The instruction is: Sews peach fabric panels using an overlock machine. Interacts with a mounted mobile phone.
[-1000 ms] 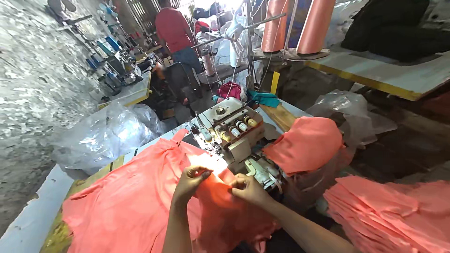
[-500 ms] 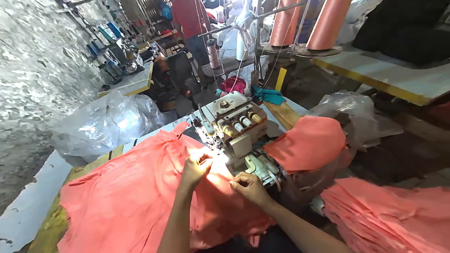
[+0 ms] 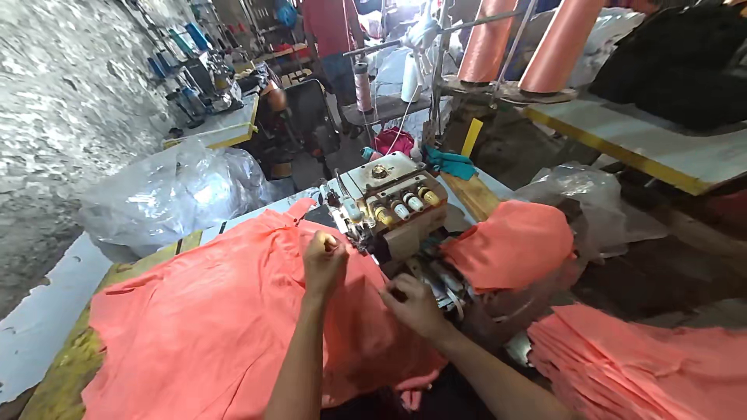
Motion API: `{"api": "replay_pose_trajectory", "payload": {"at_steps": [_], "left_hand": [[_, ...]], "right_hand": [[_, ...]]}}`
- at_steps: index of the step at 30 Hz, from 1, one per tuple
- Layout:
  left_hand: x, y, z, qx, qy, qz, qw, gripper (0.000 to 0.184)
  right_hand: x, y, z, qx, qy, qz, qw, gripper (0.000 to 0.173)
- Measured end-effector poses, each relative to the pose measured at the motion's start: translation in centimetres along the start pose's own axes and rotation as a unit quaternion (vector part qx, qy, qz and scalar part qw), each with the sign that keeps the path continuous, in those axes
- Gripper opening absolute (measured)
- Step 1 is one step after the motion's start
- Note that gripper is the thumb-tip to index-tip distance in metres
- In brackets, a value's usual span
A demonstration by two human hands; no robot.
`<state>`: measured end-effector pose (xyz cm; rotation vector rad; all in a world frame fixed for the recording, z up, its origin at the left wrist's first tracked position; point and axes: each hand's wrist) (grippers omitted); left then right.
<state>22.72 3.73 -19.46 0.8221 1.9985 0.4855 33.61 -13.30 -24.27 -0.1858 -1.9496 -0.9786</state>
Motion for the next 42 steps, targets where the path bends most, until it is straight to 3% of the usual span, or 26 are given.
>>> {"api": "replay_pose_trajectory", "payload": {"at_steps": [2, 4, 7, 9, 12, 14, 16, 17, 19, 21, 22, 24, 25, 28, 30, 32, 36, 39, 41, 42], "left_hand": [[1.6, -0.6, -0.6, -0.115, 0.012, -0.045, 0.992, 0.022], [3.1, -2.2, -3.5, -0.156, 0.086, -0.121, 0.977, 0.033], [4.1, -8.0, -8.8, -0.055, 0.237, -0.329, 0.912, 0.055], [3.7, -12.6, -10.2, 0.049, 0.267, -0.378, 0.885, 0.063], [1.6, -18.3, -9.6, 0.124, 0.166, -0.255, 0.944, 0.048], [0.8, -20.7, -9.7, 0.058, 0.048, -0.203, 0.976, 0.031], [-1.0, -19.8, -12.3, -0.043, -0.044, -0.262, 0.963, 0.036], [-1.6, -18.4, -14.2, -0.1, -0.015, -0.262, 0.96, 0.037], [-1.5, -14.2, -18.5, -0.154, 0.123, -0.187, 0.962, 0.036], [0.2, -9.0, -21.4, -0.136, 0.229, -0.107, 0.958, 0.039], [1.5, -6.6, -21.8, -0.108, 0.255, -0.112, 0.954, 0.041], [2.3, -3.9, -20.1, -0.047, 0.239, -0.189, 0.951, 0.047], [1.3, -3.8, -17.8, -0.043, 0.227, -0.18, 0.956, 0.046], [-3.8, -8.4, -7.4, -0.047, 0.153, 0.035, 0.986, 0.031], [-4.4, -11.5, -2.4, 0.009, 0.106, 0.091, 0.99, 0.026], [-3.1, -12.9, -0.8, 0.012, 0.123, 0.063, 0.99, 0.02], [-1.3, -12.4, -1.7, -0.037, 0.173, 0.03, 0.984, 0.015], [-3.0, -10.3, -3.4, 0.067, 0.155, -0.058, 0.984, 0.018], [-5.4, -8.4, -5.3, 0.143, 0.144, -0.104, 0.974, 0.024], [-6.6, -8.0, -6.2, 0.145, 0.136, -0.088, 0.976, 0.024]], "right_hand": [[1.7, 2.5, -0.1, 0.065, -0.001, 0.087, 0.994, 0.018], [2.6, 5.1, -0.4, 0.132, 0.007, 0.168, 0.977, 0.018], [2.2, 5.9, -1.1, 0.169, 0.021, 0.205, 0.964, 0.018], [2.1, 4.8, -2.2, 0.186, 0.052, 0.24, 0.951, 0.022], [0.7, 1.4, -4.4, 0.228, 0.096, 0.306, 0.919, 0.032], [-0.9, -0.9, -5.4, 0.264, 0.055, 0.341, 0.901, 0.028], [-2.0, -2.5, -5.7, 0.282, 0.006, 0.344, 0.896, 0.021], [-2.2, -3.0, -5.6, 0.286, 0.0, 0.333, 0.899, 0.022], [-2.0, -3.8, -5.1, 0.294, 0.035, 0.294, 0.909, 0.022], [-1.4, -4.5, -3.8, 0.298, 0.119, 0.267, 0.909, 0.02], [-1.0, -5.0, -3.0, 0.292, 0.163, 0.263, 0.905, 0.017], [-0.3, -6.2, -1.5, 0.249, 0.228, 0.256, 0.906, 0.012], [-0.3, -6.7, -1.0, 0.223, 0.247, 0.24, 0.912, 0.013], [-0.8, -7.1, -0.5, 0.188, 0.256, 0.214, 0.924, 0.021], [-0.2, -6.8, -1.2, 0.206, 0.235, 0.222, 0.924, 0.02], [0.8, -6.4, -2.7, 0.231, 0.232, 0.219, 0.919, 0.018], [0.1, -4.8, -3.5, 0.301, 0.253, 0.209, 0.895, 0.017], [-1.7, -2.2, -1.3, 0.286, 0.194, 0.247, 0.905, 0.026], [-1.6, 0.2, -0.4, 0.254, 0.191, 0.256, 0.913, 0.017], [-1.4, 1.2, -0.4, 0.247, 0.196, 0.249, 0.916, 0.013]]}}
Point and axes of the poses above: each hand's wrist, its own y-axis towards the middle knuckle, its own z-axis out of the palm, x = y × z, and after that the axes turned 3 degrees about -x, right-handed
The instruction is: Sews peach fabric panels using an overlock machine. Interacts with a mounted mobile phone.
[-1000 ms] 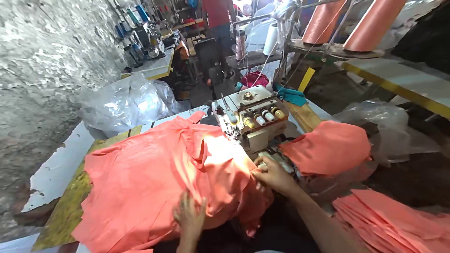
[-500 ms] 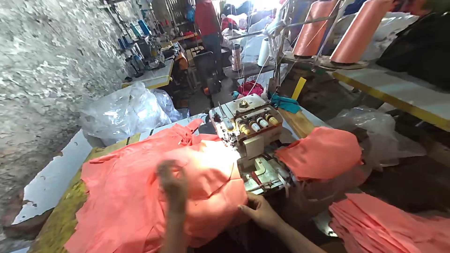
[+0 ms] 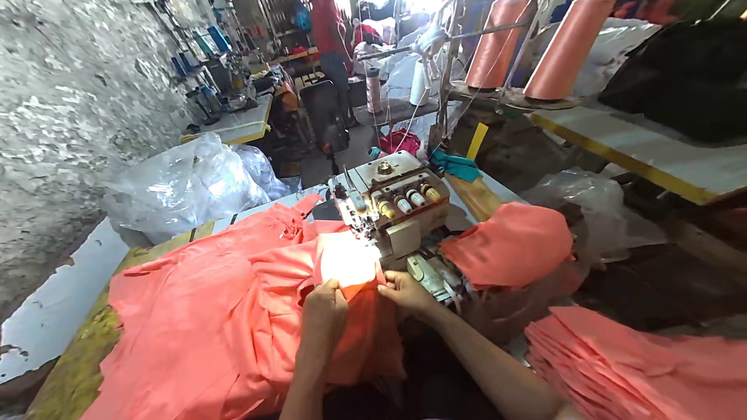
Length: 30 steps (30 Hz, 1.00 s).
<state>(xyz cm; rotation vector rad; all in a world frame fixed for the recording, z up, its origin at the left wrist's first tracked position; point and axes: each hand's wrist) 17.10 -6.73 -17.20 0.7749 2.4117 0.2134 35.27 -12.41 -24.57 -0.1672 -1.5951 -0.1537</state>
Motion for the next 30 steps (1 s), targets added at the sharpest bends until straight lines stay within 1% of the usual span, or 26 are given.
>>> {"api": "replay_pose_trajectory", "payload": {"at_steps": [1, 3, 5, 8, 11, 13, 15, 16, 18, 19, 20, 22, 23, 24, 27, 30], "left_hand": [[-0.6, -0.4, -0.7, -0.03, -0.004, 0.043, 0.999, 0.023], [-0.9, -1.3, -0.5, -0.117, -0.02, 0.127, 0.985, 0.021], [-0.4, -1.7, 1.3, -0.168, -0.051, 0.166, 0.97, 0.024], [0.5, -1.2, 3.7, -0.161, -0.075, 0.184, 0.967, 0.025], [-0.3, 0.7, 3.5, -0.133, -0.052, 0.191, 0.971, 0.022], [-1.7, 2.3, 2.6, -0.081, -0.011, 0.173, 0.982, 0.022], [-3.8, 3.8, 1.3, 0.029, 0.052, 0.115, 0.992, 0.026], [-5.1, 4.5, 0.6, 0.087, 0.088, 0.079, 0.989, 0.027], [-7.5, 5.7, -0.4, 0.2, 0.149, -0.002, 0.968, 0.029], [-8.2, 6.1, -0.5, 0.226, 0.163, -0.025, 0.96, 0.028], [-8.6, 6.3, -0.3, 0.233, 0.165, -0.038, 0.958, 0.027], [-8.5, 6.2, 0.1, 0.22, 0.147, -0.051, 0.963, 0.027], [-8.2, 6.0, 0.3, 0.202, 0.132, -0.046, 0.969, 0.027], [-7.8, 5.9, 0.6, 0.181, 0.114, -0.041, 0.976, 0.026], [-6.1, 5.2, 2.0, 0.075, 0.035, -0.017, 0.996, 0.02], [-5.3, 4.9, 2.2, 0.043, 0.012, -0.041, 0.998, 0.019]], "right_hand": [[0.6, 0.2, -0.4, 0.006, 0.007, -0.011, 1.0, 0.01], [1.3, -0.4, -1.1, 0.033, 0.022, -0.014, 0.999, 0.008], [0.9, -1.2, -1.4, 0.047, 0.034, 0.002, 0.998, 0.009], [-0.6, -2.2, -1.9, 0.053, 0.046, 0.012, 0.997, 0.015], [-1.3, -3.2, -2.2, 0.041, -0.02, 0.002, 0.999, 0.014], [-1.4, -4.2, -2.2, 0.029, -0.08, -0.004, 0.996, 0.02], [-1.5, -5.1, -2.3, 0.018, -0.107, -0.024, 0.994, 0.023], [-1.7, -5.4, -2.3, 0.017, -0.101, -0.032, 0.994, 0.023], [-2.0, -5.6, -2.4, 0.02, -0.07, -0.026, 0.997, 0.022], [-1.8, -5.6, -2.4, 0.021, -0.05, -0.017, 0.998, 0.02], [-1.5, -5.4, -2.4, 0.021, -0.033, -0.006, 0.999, 0.018], [-0.8, -4.9, -2.1, 0.01, -0.015, 0.001, 1.0, 0.017], [-0.5, -4.4, -1.9, 0.001, -0.02, -0.006, 1.0, 0.017], [-0.1, -3.9, -1.8, -0.007, -0.026, -0.013, 1.0, 0.019], [1.1, -2.2, -1.1, -0.018, -0.026, -0.009, 0.999, 0.019], [1.8, -1.3, -0.4, -0.029, -0.023, 0.003, 0.999, 0.018]]}}
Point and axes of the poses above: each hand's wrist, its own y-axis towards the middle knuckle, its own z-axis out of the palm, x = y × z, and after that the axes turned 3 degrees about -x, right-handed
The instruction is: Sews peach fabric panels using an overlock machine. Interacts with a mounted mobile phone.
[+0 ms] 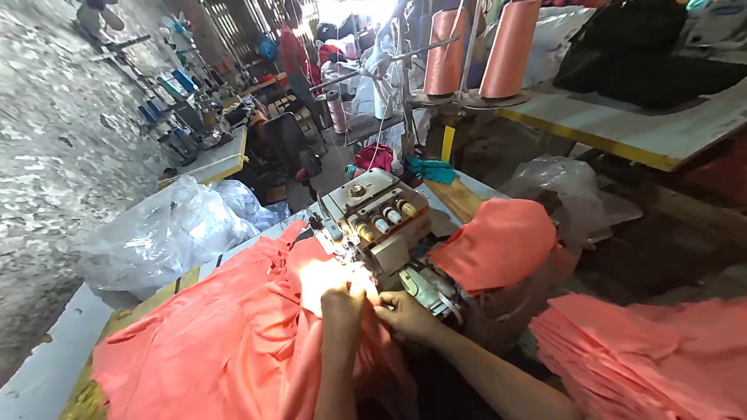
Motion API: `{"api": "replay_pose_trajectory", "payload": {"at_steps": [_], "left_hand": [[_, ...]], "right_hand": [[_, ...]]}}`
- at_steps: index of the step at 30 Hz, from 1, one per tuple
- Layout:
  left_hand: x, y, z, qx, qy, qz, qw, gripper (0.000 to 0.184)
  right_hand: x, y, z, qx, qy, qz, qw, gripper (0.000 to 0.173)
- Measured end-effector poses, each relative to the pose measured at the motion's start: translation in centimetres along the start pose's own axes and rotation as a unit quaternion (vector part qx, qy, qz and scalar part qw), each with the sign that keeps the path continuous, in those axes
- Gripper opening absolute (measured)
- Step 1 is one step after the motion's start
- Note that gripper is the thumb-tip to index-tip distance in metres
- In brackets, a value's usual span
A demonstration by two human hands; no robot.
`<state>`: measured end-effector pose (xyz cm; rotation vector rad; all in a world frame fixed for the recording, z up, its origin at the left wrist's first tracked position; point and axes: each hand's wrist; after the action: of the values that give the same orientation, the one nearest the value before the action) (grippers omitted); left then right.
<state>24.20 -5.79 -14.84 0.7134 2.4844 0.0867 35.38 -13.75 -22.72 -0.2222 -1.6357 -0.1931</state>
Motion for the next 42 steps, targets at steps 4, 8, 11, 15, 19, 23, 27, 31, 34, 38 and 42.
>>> {"api": "replay_pose_trajectory", "payload": {"at_steps": [4, 8, 11, 15, 19, 23, 27, 31, 34, 38, 42], "left_hand": [[2.0, -0.1, 0.9, -0.078, -0.051, 0.044, 0.995, 0.013], [3.5, 0.7, 2.1, -0.11, -0.041, 0.145, 0.982, 0.009], [3.6, 1.3, 1.9, -0.112, -0.005, 0.148, 0.983, 0.012], [4.9, 3.1, 1.8, -0.11, -0.016, 0.129, 0.985, 0.012], [6.2, 4.4, 1.9, -0.136, -0.064, 0.113, 0.982, 0.015], [5.5, 1.9, 1.9, -0.145, -0.029, 0.063, 0.987, 0.018], [3.1, -3.3, 1.4, -0.109, 0.004, 0.044, 0.993, 0.022], [2.6, -7.5, 1.6, -0.063, -0.025, 0.108, 0.992, 0.023], [6.0, -8.4, 4.9, -0.2, -0.11, 0.248, 0.941, 0.022], [10.7, -8.9, 8.9, -0.259, -0.183, 0.149, 0.937, 0.024], [9.8, -8.7, 6.6, -0.169, -0.245, -0.145, 0.944, 0.034]], "right_hand": [[-0.2, -1.4, 0.9, -0.003, -0.017, 0.014, 1.0, 0.022], [-0.5, -1.3, 2.1, -0.011, 0.001, 0.002, 1.0, 0.021], [0.6, -0.8, 3.5, -0.009, -0.02, -0.049, 0.999, 0.022], [1.7, -1.3, 5.1, 0.006, 0.007, -0.08, 0.997, 0.023], [0.9, -1.2, 4.7, -0.015, -0.024, -0.071, 0.997, 0.023], [-0.6, -0.6, 4.2, -0.092, -0.053, -0.105, 0.989, 0.023], [0.0, 0.5, 3.9, -0.033, 0.077, -0.082, 0.993, 0.029], [1.2, 0.9, 3.2, 0.057, 0.104, -0.041, 0.992, 0.039], [0.1, 1.9, 2.3, -0.056, 0.005, -0.027, 0.998, 0.044], [-0.3, 3.0, 0.1, -0.189, -0.096, -0.021, 0.977, 0.043], [0.6, 0.7, 0.0, -0.156, -0.01, -0.049, 0.986, 0.041]]}}
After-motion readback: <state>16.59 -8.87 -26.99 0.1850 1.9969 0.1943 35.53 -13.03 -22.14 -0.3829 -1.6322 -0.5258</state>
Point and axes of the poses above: each hand's wrist, its own y-axis towards the middle knuckle, its own z-axis out of the palm, x = y × z, and after that the axes turned 3 degrees about -x, right-handed
